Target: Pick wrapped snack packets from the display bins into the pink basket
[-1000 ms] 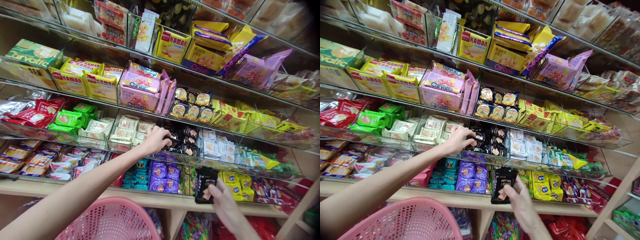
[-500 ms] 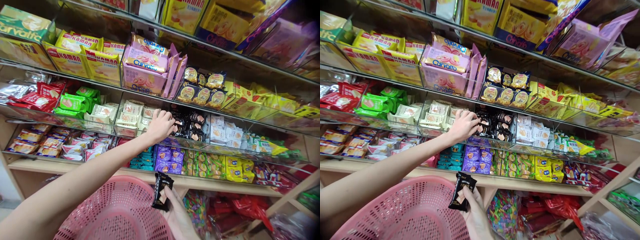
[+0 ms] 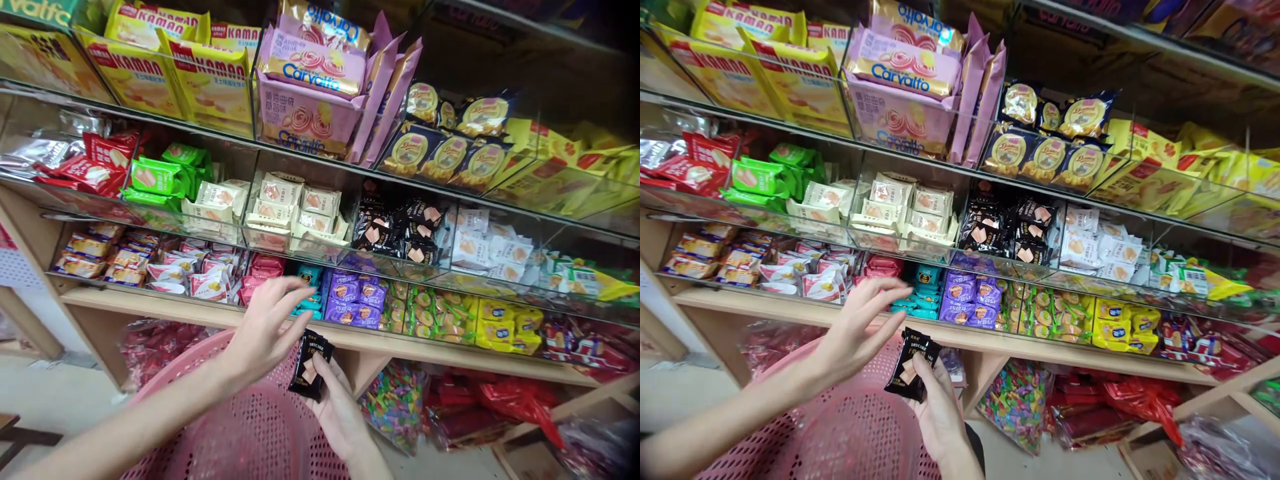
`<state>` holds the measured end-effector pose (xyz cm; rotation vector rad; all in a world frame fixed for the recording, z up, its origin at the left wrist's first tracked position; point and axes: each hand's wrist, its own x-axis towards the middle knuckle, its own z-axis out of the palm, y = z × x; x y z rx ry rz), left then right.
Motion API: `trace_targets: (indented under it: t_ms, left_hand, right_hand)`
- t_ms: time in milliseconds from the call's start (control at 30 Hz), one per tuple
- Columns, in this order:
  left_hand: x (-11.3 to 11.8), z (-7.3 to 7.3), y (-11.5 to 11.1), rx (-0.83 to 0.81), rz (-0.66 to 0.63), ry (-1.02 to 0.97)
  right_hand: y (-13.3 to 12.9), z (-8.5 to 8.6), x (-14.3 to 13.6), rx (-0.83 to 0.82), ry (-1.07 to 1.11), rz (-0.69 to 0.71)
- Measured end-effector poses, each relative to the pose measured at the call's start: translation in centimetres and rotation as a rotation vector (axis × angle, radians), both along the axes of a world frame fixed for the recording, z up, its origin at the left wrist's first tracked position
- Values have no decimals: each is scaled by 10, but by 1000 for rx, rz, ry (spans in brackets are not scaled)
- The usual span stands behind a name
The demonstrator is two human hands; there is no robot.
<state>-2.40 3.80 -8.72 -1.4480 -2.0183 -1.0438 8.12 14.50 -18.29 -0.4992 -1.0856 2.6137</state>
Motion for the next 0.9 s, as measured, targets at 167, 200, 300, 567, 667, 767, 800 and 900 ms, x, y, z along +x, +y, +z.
trace_targets:
  t_ms: [167,200,300,567,667,767,800,900]
  left_hand:
    - [19,-81,-41,-92,60,-468]
    - [22,-90,-43,-116,63,-488]
    - [29,-109,-44,-181,96,-483]
    - [34,-134,-43,-326,214,-491]
    - [35,-135,-41,-318,222,-469]
    - [35,-137,-41,-309,233,-437]
    - [34,-139,-40,-305,236,-426]
    - [30,-144,-41,-271,231,-444]
  right_hand:
    - [-22,-5,-15,-17,-26,43]
    - [-27,-8,-17,-17,-35,38]
    - [-39,-20,-23,-5,-61,7]
    - [-51,-48,-24,-67,-118,-22]
    - [-53,-50,-23,-120,-134,-22]
    - [-56,-50,-23,-130,-122,-22]
    - [-57,-49,-23,-131,-113,-17]
    - [-59,-48,-21,-160,-82,5]
